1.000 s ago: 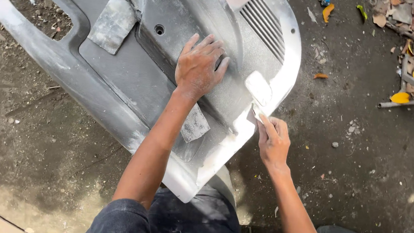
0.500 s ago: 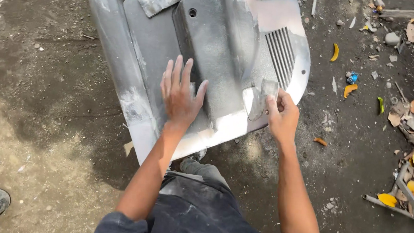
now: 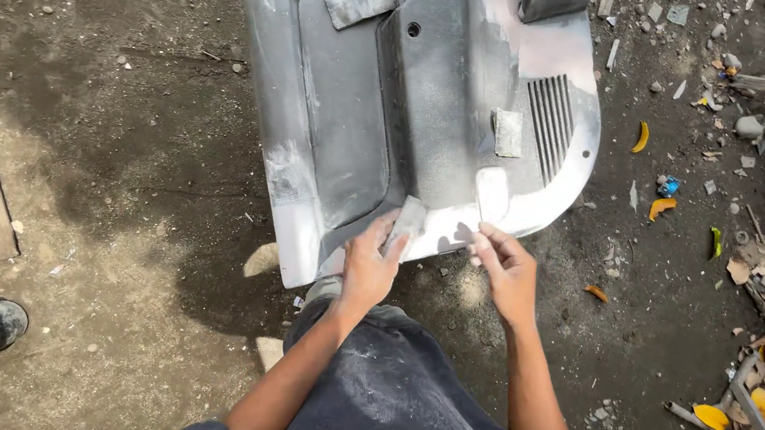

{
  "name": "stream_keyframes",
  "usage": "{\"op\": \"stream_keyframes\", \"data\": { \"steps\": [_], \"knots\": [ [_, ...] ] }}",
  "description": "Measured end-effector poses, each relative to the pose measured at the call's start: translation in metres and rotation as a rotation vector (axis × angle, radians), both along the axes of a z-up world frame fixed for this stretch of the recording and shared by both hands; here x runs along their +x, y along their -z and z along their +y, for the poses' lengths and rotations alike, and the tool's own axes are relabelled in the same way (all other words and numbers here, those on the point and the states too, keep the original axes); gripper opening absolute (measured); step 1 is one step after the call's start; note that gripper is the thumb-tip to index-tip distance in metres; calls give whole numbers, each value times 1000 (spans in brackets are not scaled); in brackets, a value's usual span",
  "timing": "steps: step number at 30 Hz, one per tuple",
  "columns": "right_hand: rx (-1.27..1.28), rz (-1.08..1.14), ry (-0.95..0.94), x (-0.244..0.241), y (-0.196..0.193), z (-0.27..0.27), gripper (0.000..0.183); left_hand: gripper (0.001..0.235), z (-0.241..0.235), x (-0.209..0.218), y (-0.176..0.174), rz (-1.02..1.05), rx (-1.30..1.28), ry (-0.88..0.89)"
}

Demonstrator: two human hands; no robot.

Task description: The person sands the surface of a detached car bumper using a sanding block. They work on various sections of the bumper, including the edges and flat areas, while standing in an outdoor area.

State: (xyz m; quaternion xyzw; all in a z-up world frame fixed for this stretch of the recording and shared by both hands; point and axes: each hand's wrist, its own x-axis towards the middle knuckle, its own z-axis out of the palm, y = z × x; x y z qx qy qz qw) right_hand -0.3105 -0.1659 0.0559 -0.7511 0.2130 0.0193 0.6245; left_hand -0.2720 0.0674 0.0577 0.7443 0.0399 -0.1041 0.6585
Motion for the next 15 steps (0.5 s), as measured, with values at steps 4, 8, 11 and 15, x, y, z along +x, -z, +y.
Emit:
{"op": "stream_keyframes", "data": {
  "steps": [4, 8, 11, 15],
  "knots": [
    [121, 56, 36, -45, 7, 27, 30, 41, -35, -36, 6, 17, 8, 243],
    [208, 93, 246, -56, 12, 26, 23, 48, -51, -44, 38, 308, -405, 456],
    [296, 111, 338, -65, 8, 29, 23, 55, -50, -39, 40, 415, -534, 535],
    [323, 122, 278, -60, -5, 26, 25, 62, -46, -21, 20, 504, -513, 597]
  ]
}}
